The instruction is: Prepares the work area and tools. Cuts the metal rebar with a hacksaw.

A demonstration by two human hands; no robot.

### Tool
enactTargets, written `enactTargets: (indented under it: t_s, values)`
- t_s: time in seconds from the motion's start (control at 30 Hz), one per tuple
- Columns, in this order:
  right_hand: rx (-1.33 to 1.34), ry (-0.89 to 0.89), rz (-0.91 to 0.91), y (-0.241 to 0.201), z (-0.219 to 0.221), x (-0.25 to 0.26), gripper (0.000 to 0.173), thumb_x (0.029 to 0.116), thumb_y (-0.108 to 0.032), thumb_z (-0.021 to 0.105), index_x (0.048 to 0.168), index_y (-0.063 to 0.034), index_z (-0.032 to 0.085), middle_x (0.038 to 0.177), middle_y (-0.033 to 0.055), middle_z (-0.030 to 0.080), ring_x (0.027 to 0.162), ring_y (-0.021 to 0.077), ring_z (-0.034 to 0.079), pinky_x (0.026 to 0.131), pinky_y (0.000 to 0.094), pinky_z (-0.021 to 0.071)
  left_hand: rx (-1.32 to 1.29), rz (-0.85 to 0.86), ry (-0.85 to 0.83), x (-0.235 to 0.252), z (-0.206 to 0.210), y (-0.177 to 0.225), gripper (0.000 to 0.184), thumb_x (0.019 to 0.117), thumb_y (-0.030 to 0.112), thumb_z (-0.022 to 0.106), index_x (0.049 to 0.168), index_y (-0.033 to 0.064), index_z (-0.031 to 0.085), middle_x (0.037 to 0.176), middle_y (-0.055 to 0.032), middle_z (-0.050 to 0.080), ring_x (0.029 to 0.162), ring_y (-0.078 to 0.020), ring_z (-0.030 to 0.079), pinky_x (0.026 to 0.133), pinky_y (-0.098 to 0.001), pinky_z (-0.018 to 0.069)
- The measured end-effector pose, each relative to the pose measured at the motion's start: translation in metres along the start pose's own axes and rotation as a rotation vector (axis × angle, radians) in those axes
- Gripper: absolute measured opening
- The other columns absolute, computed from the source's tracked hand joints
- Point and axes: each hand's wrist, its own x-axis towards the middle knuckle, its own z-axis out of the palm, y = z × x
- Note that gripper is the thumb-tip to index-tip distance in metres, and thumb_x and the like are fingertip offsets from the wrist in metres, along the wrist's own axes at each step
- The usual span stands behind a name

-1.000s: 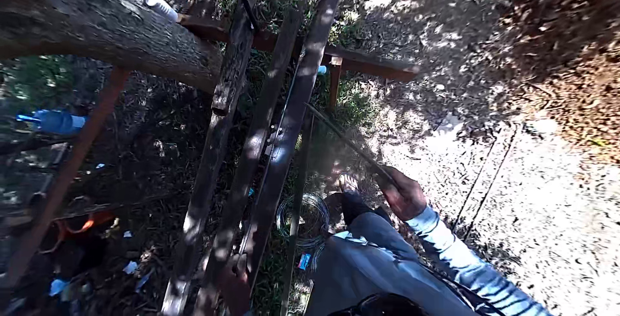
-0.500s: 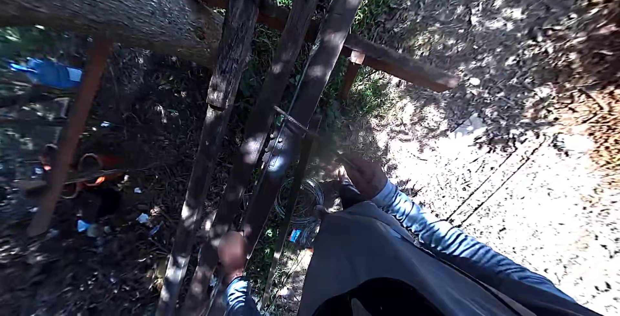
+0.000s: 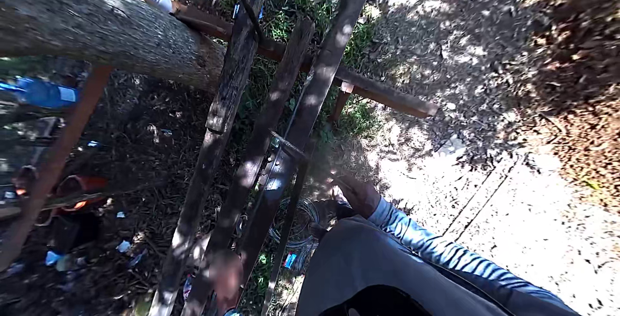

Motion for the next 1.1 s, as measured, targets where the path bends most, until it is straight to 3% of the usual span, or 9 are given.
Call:
enactTargets:
  t_s: [0.2, 0.27, 0.37, 0.5, 0.6, 0.7, 0.77, 0.9, 1.1]
  values:
    - [-0.012, 0.055, -0.010, -0.001, -0.001, 0.003, 0.032, 0.1051, -0.028, 0.048, 0.122, -0.0138, 0.070, 0.085, 0.0097, 0.073, 0.069, 0.0238, 0.070, 0.064, 0.0490, 0.0586, -0.093, -0.014, 0.034, -0.008, -0.013, 0.006, 0.019, 0.0920, 0.014, 0.075, 0.104, -0.0015, 0.075, 0.097, -0.0102, 0.076, 0.089, -0.0120, 0.071, 0.089, -0.0343, 0.0581]
    - [0.001, 0.069, -0.023, -0.005, -0.003, 0.003, 0.032, 0.1047, -0.028, 0.048, 0.121, -0.0128, 0.071, 0.080, 0.0095, 0.072, 0.065, 0.0235, 0.069, 0.061, 0.0489, 0.0579, -0.068, -0.021, 0.056, -0.012, -0.018, 0.010, 0.022, 0.0918, 0.014, 0.076, 0.105, -0.0027, 0.075, 0.098, -0.0127, 0.076, 0.091, -0.0149, 0.071, 0.090, -0.0374, 0.0580]
    - [0.029, 0.080, 0.003, -0.014, -0.007, 0.006, 0.032, 0.1048, -0.025, 0.047, 0.121, -0.0117, 0.070, 0.083, 0.0095, 0.072, 0.066, 0.0224, 0.068, 0.061, 0.0469, 0.0573, -0.119, -0.027, 0.030, -0.012, -0.015, 0.026, 0.020, 0.0944, 0.016, 0.073, 0.105, 0.0001, 0.075, 0.097, -0.0093, 0.076, 0.090, -0.0126, 0.071, 0.088, -0.0346, 0.0587]
    - [-0.024, 0.163, 0.001, -0.012, -0.009, 0.018, 0.032, 0.1052, -0.023, 0.047, 0.122, -0.0084, 0.070, 0.088, 0.0121, 0.073, 0.070, 0.0246, 0.070, 0.064, 0.0482, 0.0584, -0.158, -0.023, 0.010, -0.003, 0.008, 0.065, 0.024, 0.0979, 0.026, 0.069, 0.085, 0.0061, 0.074, 0.075, -0.0007, 0.070, 0.069, -0.0092, 0.064, 0.070, -0.0329, 0.0556]
    - [-0.029, 0.233, -0.009, -0.014, -0.013, 0.034, 0.032, 0.1067, -0.023, 0.045, 0.119, -0.0077, 0.071, 0.089, 0.0117, 0.072, 0.072, 0.0226, 0.068, 0.066, 0.0455, 0.0576, -0.056, 0.004, 0.010, 0.011, 0.020, 0.085, 0.031, 0.0979, 0.034, 0.069, 0.083, 0.0078, 0.074, 0.073, -0.0013, 0.067, 0.065, -0.0119, 0.061, 0.067, -0.0379, 0.0532]
    - [-0.034, 0.269, 0.012, -0.016, -0.019, 0.046, 0.032, 0.1063, -0.022, 0.046, 0.122, -0.0080, 0.070, 0.098, 0.0122, 0.074, 0.081, 0.0224, 0.072, 0.075, 0.0455, 0.0597, 0.098, 0.007, -0.026, 0.021, 0.029, 0.107, 0.037, 0.0989, 0.045, 0.065, 0.086, 0.0116, 0.076, 0.078, -0.0019, 0.071, 0.071, -0.0165, 0.064, 0.071, -0.0466, 0.0538]
    - [-0.027, 0.288, 0.059, -0.017, -0.020, 0.053, 0.032, 0.1068, -0.024, 0.046, 0.120, -0.0089, 0.071, 0.094, 0.0125, 0.073, 0.079, 0.0233, 0.070, 0.074, 0.0467, 0.0581, 0.115, -0.011, -0.042, 0.024, 0.039, 0.116, 0.040, 0.0990, 0.049, 0.064, 0.087, 0.0120, 0.076, 0.075, -0.0027, 0.068, 0.069, -0.0187, 0.062, 0.069, -0.0485, 0.0514]
    - [-0.018, 0.295, 0.107, -0.016, -0.019, 0.070, 0.032, 0.1086, -0.028, 0.046, 0.119, -0.0100, 0.070, 0.087, 0.0125, 0.070, 0.073, 0.0241, 0.067, 0.070, 0.0474, 0.0561, 0.111, -0.041, -0.042, 0.036, 0.049, 0.128, 0.042, 0.0977, 0.052, 0.064, 0.088, 0.0132, 0.077, 0.076, -0.0034, 0.069, 0.071, -0.0208, 0.062, 0.070, -0.0506, 0.0501]
    - [-0.018, 0.263, 0.162, -0.005, -0.016, 0.079, 0.031, 0.1088, -0.026, 0.046, 0.123, -0.0129, 0.071, 0.098, 0.0124, 0.073, 0.085, 0.0256, 0.070, 0.079, 0.0514, 0.0564, 0.113, -0.072, -0.123, 0.053, 0.059, 0.133, 0.045, 0.0996, 0.053, 0.061, 0.093, 0.0120, 0.077, 0.088, -0.0042, 0.073, 0.080, -0.0208, 0.066, 0.077, -0.0512, 0.0521]
